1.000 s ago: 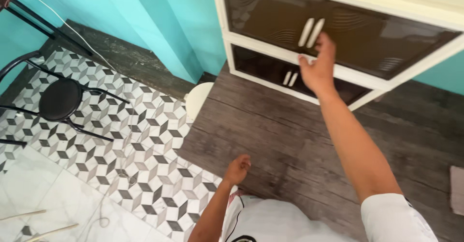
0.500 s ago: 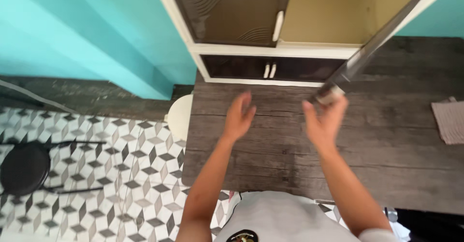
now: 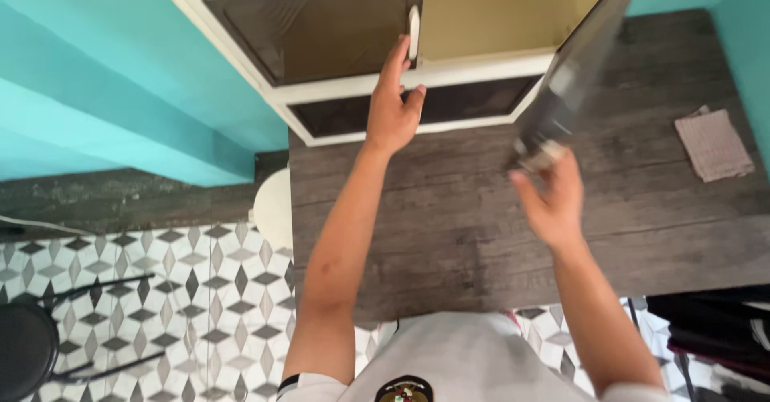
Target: The person retrieves folded shirts from a cabinet, unfolds them on a table, places them on hangers, and hangs them on a clothes rack. The person handles a pink shirt, a red shirt, a plaid shirt, and a dark blue shirt.
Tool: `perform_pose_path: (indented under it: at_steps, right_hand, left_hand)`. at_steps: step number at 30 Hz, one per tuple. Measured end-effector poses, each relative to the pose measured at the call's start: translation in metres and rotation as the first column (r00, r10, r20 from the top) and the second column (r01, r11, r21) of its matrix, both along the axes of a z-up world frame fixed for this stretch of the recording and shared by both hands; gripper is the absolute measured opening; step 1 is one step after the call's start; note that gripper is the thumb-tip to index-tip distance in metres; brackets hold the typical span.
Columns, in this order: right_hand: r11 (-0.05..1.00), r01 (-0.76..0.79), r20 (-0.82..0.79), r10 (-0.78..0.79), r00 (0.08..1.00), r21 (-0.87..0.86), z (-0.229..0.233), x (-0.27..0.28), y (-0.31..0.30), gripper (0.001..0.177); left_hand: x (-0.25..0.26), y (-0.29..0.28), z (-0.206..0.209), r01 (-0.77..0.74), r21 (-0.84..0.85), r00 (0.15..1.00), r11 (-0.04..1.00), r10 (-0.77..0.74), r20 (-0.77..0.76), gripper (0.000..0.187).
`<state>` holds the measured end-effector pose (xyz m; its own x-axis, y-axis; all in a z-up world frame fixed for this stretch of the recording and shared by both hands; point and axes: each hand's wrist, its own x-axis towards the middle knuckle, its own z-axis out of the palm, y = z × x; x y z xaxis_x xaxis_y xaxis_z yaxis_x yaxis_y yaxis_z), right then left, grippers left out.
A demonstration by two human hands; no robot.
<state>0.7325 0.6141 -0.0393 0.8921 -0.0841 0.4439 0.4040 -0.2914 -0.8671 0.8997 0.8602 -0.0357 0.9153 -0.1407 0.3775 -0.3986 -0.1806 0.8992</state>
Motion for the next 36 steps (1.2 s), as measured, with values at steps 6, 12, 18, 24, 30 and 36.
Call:
perform_pose_path:
  at_steps: [6,12,18,24,30,36]
  right_hand:
    - [0.914,-0.161,-0.066,0.148,0.987,-0.372,0.032,0.096,0.052,0.073]
    - [0.900,-0.189,-0.220,0.108,0.970,-0.394,0.032,0.147,0.064,0.097]
    - [0.979,-0.026,-0.123,0.001,0.992,-0.203,-0.031,0.143,0.058,0.072]
    - [0.929,-0.167,-0.556,-0.048,0.830,-0.330,-0.122,0.149,0.066,0.061]
    - [0.978,-0.204,-0.709,0.117,0.696,-0.040,-0.162,0.167,0.083,0.079]
    - [0.979,-0.205,-0.783,0.122,0.610,-0.006,-0.152,0.169,0.095,0.079]
  left_hand:
    - [-0.017,0.038,-0.020,0.049,0.078,0.994,0.996,-0.041,-0.101,0.071]
    - [-0.023,0.062,-0.083,0.049,0.136,0.971,0.990,-0.015,-0.237,0.063]
    - [-0.005,0.030,-0.173,0.093,0.054,0.887,0.994,-0.058,-0.459,0.070]
    - [0.009,-0.010,-0.198,0.001,0.041,0.890,0.999,0.018,-0.456,0.078]
    - [-0.061,0.019,-0.209,-0.107,0.109,0.959,0.988,0.132,-0.252,0.049]
    - [-0.177,0.098,-0.214,-0.545,0.345,0.759,0.764,0.624,-0.184,0.045]
